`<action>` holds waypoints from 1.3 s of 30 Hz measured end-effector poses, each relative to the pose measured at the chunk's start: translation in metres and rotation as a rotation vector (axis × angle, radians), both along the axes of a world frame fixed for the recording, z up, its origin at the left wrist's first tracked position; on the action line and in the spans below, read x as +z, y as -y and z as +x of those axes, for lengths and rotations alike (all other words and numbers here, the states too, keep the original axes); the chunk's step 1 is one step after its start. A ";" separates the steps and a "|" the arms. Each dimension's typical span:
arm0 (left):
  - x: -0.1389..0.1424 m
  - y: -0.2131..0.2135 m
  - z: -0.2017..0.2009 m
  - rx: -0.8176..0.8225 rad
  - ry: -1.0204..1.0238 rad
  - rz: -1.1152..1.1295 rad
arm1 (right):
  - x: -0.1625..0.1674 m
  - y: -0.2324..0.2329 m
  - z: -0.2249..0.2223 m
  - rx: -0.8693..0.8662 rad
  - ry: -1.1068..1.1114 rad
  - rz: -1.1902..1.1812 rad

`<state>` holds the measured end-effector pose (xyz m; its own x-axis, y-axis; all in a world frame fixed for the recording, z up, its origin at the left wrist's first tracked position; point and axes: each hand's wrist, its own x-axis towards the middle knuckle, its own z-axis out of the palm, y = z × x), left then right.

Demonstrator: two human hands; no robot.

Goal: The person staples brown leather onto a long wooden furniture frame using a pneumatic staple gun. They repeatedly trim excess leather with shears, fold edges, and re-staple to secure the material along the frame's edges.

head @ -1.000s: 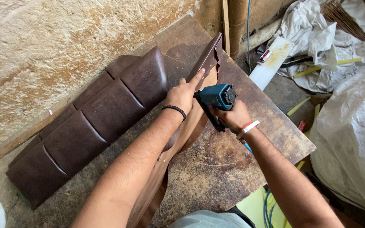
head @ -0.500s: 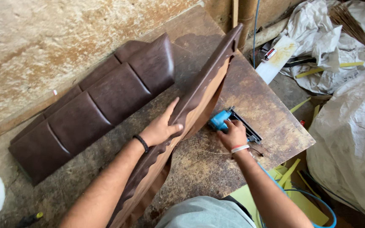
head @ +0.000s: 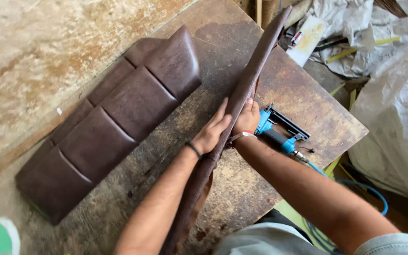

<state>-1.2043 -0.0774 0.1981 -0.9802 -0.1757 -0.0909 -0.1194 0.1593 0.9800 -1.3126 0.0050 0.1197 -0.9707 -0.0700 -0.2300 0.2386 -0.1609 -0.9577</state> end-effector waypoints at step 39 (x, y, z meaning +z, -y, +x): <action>0.099 -0.026 -0.031 0.123 0.556 -1.071 | 0.097 -0.097 -0.079 0.650 -0.454 0.549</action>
